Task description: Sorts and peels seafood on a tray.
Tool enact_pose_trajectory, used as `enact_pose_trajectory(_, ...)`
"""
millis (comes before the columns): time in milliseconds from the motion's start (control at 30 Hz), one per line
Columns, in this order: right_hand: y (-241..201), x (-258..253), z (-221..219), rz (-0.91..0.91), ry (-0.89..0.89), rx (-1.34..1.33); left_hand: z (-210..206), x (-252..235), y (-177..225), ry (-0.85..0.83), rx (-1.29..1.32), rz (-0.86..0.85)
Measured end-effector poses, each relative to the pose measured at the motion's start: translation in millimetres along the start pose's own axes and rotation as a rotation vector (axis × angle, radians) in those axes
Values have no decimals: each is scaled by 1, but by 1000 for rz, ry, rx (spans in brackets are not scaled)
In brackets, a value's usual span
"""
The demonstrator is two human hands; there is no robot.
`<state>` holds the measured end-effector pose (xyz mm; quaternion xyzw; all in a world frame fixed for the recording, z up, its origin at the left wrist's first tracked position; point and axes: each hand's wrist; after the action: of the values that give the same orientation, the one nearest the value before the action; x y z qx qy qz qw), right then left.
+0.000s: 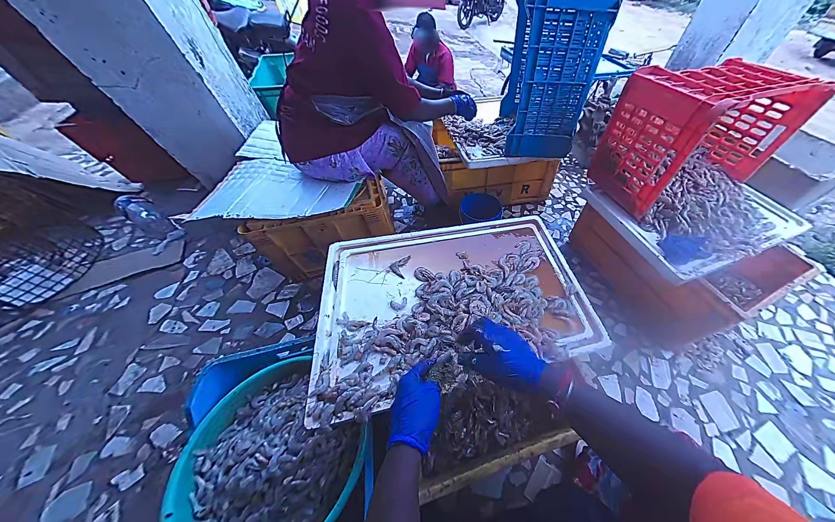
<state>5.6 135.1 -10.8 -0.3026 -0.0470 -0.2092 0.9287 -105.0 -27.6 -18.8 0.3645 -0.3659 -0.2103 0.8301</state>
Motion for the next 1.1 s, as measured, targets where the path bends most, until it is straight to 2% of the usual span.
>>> enact_pose_trajectory(100, -6, 3, -11, 293, 111, 111, -3, 5, 6, -58, -33, -4)
enact_pose_trajectory(133, -6, 5, -16, 332, 113, 164, -4, 5, 7, -68, -61, 7)
enact_pose_trajectory(200, -8, 9, -21, 333, 115, 219, -4, 5, 6, -87, -67, 29)
enact_pose_trajectory(333, -14, 9, -23, 249, 83, 122, -5, 9, 9, -60, -116, 45)
enact_pose_trajectory(433, -25, 8, -16, 26, -32, -152, -8, 17, 20, 15, -449, 30)
enact_pose_trajectory(533, -29, 2, -18, -235, -36, -688, -13, 22, 18, 177, -675, -150)
enact_pose_trajectory(633, -29, 0, -9, -416, -123, -1101, -14, 16, 8, 262, -597, -238)
enact_pose_trajectory(700, -26, 3, 1, -396, -138, -1199, -8, 14, 7, 205, -318, -188)
enact_pose_trajectory(767, -17, 5, 8, -332, -105, -1063, -2, 11, 5, 123, 39, -144)
enact_pose_trajectory(867, -2, 15, 18, -137, -183, -392, -1, 10, 3, 83, 446, -210)
enact_pose_trajectory(1000, -16, 29, 18, 74, -171, -236, -10, 16, 6, 17, 555, -227)
enact_pose_trajectory(1100, -21, 36, -1, 151, -1, 94, -20, 22, 7, 14, 578, -216)
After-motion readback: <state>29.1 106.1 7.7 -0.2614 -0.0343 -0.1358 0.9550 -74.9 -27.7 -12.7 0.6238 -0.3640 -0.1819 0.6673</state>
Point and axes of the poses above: each hand's wrist, its own x-axis away from the middle knuckle, its own z-axis out of the back of the hand, y = z × x, and after that the axes turned 4 degrees about -y, right-handed
